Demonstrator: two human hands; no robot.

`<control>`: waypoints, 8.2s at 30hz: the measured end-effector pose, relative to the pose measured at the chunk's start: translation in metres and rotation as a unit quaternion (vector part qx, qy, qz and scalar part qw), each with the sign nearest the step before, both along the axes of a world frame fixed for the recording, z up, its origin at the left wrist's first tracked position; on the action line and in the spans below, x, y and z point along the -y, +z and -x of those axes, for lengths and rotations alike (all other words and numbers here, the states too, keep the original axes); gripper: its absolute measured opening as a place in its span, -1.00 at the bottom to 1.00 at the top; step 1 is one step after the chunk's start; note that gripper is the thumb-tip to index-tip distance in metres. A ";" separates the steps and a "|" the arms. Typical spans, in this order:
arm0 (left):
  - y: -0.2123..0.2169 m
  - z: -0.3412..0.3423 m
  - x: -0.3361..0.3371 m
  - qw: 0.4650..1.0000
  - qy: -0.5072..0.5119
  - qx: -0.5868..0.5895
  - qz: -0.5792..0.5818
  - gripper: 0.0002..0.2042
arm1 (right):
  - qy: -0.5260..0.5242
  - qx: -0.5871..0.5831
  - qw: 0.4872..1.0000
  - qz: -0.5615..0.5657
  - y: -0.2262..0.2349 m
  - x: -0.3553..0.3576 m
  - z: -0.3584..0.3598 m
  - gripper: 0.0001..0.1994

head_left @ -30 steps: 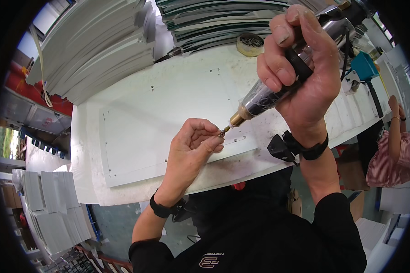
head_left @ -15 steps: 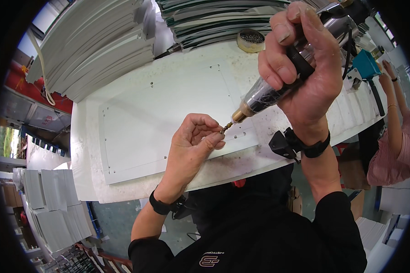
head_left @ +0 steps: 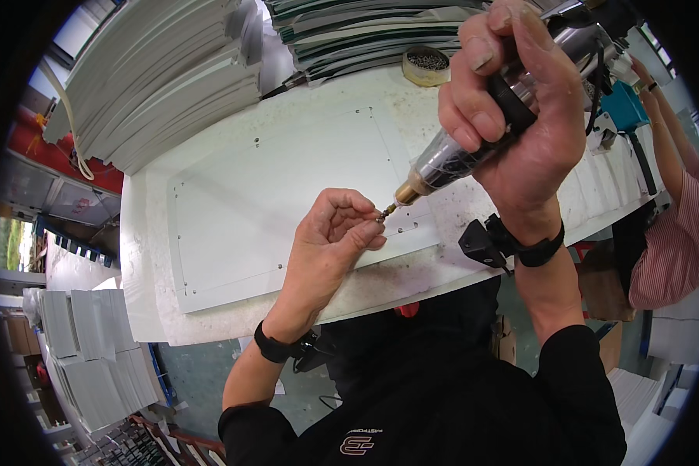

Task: The person uses a pneumatic screwdriver to fasten screws into white rectangular frames on a workbench. They handle a dark rectangular insert and a white panel, applying adhesive from a blue dispenser to the insert before placing the panel on top. The person continues to secure the assembly with screws.

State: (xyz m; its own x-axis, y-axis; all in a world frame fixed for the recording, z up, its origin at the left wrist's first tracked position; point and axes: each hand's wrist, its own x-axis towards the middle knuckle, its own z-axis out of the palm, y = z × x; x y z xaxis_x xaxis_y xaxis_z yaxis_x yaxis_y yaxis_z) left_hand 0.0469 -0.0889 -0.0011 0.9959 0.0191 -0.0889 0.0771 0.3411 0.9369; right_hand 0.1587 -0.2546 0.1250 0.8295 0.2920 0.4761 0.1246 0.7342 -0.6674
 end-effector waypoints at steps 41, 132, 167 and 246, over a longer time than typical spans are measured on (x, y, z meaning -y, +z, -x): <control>0.012 -0.024 0.008 0.880 -0.059 0.137 -0.451 -0.77 | 0.043 0.240 0.942 0.229 -0.049 -0.003 -0.007 -0.78; 0.004 -0.072 -0.034 0.981 -0.158 -0.106 0.030 -0.82 | -0.057 0.140 0.988 -0.021 -0.043 0.017 -0.055 -0.75; 0.012 -0.090 -0.015 0.887 -0.084 0.088 -0.446 -0.79 | -0.044 0.128 0.974 0.181 -0.027 -0.022 -0.056 -0.81; 0.029 -0.084 -0.048 0.715 0.002 0.125 -0.688 -0.86 | 0.022 0.152 0.983 0.105 0.009 0.003 -0.115 -0.64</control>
